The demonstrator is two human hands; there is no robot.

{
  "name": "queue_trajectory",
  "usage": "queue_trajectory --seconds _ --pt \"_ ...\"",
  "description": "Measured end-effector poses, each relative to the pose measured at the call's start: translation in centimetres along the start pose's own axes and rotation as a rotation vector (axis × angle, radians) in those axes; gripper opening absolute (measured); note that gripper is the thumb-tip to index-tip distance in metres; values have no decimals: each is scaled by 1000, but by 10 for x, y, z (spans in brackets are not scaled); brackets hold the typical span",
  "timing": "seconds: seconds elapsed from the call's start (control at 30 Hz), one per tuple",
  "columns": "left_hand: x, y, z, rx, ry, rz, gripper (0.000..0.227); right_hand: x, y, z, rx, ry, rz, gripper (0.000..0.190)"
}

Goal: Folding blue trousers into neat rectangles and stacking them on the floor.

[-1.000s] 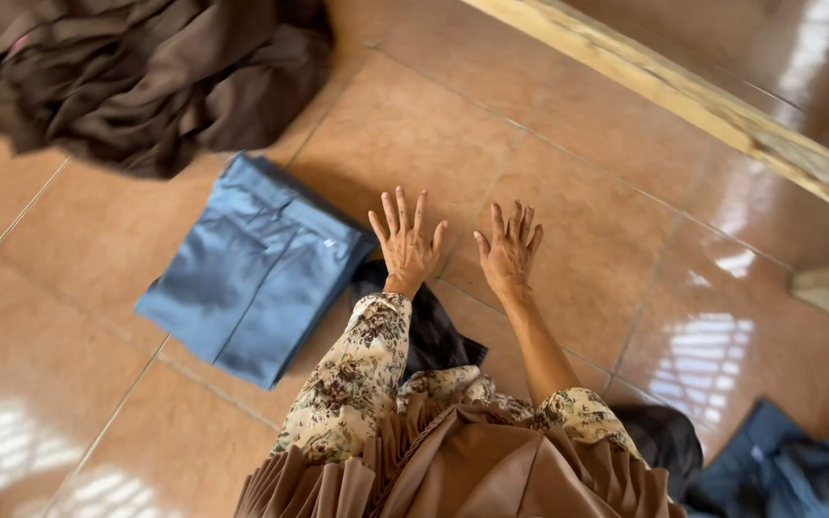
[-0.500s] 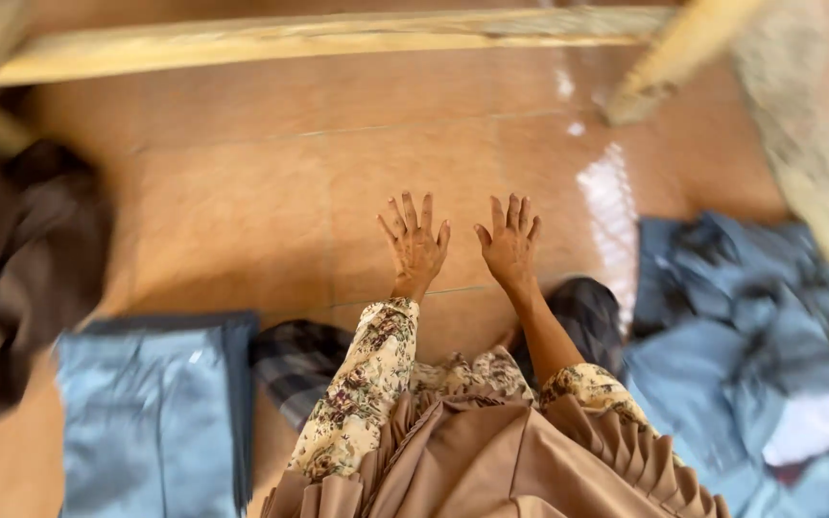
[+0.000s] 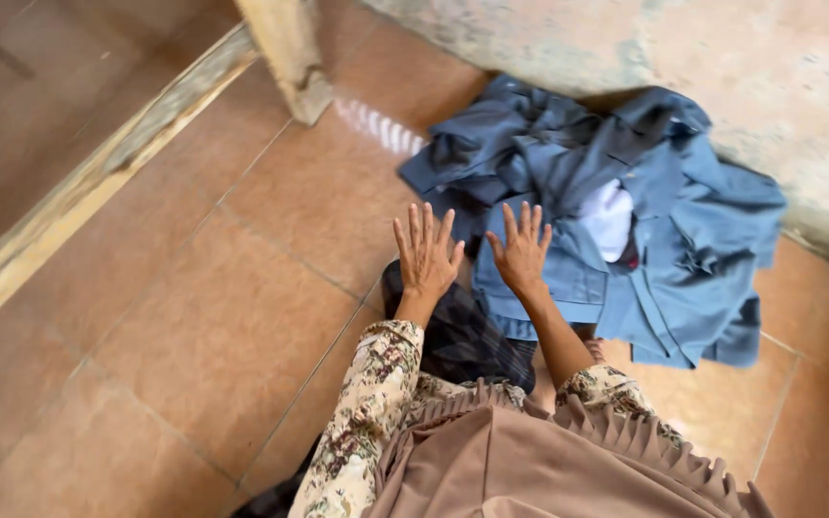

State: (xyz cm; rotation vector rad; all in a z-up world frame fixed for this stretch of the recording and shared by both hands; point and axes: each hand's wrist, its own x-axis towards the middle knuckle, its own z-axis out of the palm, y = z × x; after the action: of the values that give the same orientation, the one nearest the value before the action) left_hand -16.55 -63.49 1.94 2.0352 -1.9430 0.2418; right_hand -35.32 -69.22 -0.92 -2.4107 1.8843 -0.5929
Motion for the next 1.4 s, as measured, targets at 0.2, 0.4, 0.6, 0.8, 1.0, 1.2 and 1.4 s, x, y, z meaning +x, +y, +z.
queue_trajectory --seconds 0.2,0.4,0.6,0.8,1.0,1.2,1.4 --pt "5 55 18 -17 21 167 64 -14 88 -36 -108 88 347 102" --pt "-7 64 58 -290 -456 148 67 1 135 25 353 -4 364 88" --pt "-10 61 27 -1169 -950 -261 137 29 33 10 806 -78 379 83" --pt "-39 23 57 -1420 -386 -468 55 31 -72 -46 1201 -245 152 79" --pt "-29 -37 -52 -1665 110 -921 47 26 -117 -85 1585 -462 -159 70" --pt "-104 -161 40 -741 -108 -993 75 36 -33 -159 1064 -360 -344 50" --pt "-66 -75 -29 -578 117 -489 34 -17 66 -111 -164 -588 -414 67"
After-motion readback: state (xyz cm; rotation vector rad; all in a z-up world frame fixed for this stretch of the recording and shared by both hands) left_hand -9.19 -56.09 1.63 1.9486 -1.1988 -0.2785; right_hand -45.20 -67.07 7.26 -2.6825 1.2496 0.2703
